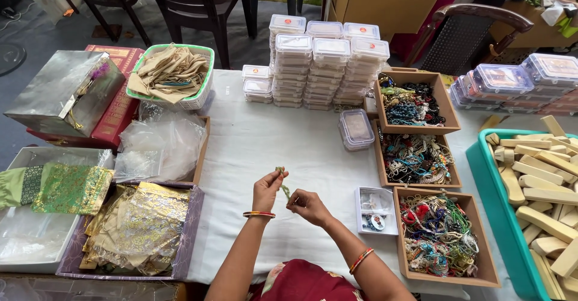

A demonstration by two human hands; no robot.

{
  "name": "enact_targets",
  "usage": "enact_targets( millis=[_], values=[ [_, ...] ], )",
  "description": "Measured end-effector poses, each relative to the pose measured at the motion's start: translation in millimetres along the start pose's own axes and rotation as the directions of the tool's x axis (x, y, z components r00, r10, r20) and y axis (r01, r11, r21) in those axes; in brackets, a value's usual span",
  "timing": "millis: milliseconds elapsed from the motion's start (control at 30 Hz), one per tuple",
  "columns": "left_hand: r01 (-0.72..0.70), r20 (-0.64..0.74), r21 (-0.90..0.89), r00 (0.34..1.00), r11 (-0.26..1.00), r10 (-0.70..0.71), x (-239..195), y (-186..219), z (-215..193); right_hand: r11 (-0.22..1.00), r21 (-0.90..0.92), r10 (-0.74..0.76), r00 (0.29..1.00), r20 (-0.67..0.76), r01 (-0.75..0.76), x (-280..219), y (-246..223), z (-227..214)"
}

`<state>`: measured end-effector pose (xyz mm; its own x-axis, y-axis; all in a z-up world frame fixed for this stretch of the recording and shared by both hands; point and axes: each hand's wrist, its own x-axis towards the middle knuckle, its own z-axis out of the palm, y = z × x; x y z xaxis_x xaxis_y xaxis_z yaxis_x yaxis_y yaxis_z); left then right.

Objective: The person straightens a green beaded necklace on a white table, then folds it and places it into a small plastic bag. They then place the bagged necklace into a beige cloth pouch, fold the pouch closed, and place it into a small clear plastic container.

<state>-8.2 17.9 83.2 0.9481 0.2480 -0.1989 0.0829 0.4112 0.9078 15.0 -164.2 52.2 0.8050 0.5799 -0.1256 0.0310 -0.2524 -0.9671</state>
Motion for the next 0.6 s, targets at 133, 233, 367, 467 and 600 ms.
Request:
enact_targets(
  millis=[133, 233, 367, 467, 600],
  values=[
    [-0.006, 0.013, 0.258, 1.0, 0.966, 0.002, -9.3, 5.5, 2.5, 0.977, 0.043, -0.214, 0.973, 0.089, 0.211, -0.6, -47.0, -11.1],
    [0.141, 0.038, 0.35, 0.986, 0.926, -0.164, -9.1, 3.5, 0.3, 0.978, -0.087, -0.195, 0.98, -0.034, 0.191, 6.4, -64.5, -20.2],
    [0.264, 0.088, 0.289, 0.95, 0.92, -0.3, -13.1, 17.0, 3.6, 0.964, -0.177, -0.23, 0.955, -0.189, 0.197, 9.3, -59.0, -16.7],
    [0.262, 0.067, 0.41, 0.947, 0.873, -0.315, -13.4, 21.5, 2.8, 0.949, -0.175, -0.301, 0.92, -0.251, 0.262, 9.6, -54.4, -10.0],
    [0.289, 0.094, 0.498, 0.919, 0.817, -0.383, -9.1, 4.4, -8.3, 0.93, -0.149, -0.368, 0.869, -0.33, 0.337, 12.8, -51.6, -11.7]
  ],
)
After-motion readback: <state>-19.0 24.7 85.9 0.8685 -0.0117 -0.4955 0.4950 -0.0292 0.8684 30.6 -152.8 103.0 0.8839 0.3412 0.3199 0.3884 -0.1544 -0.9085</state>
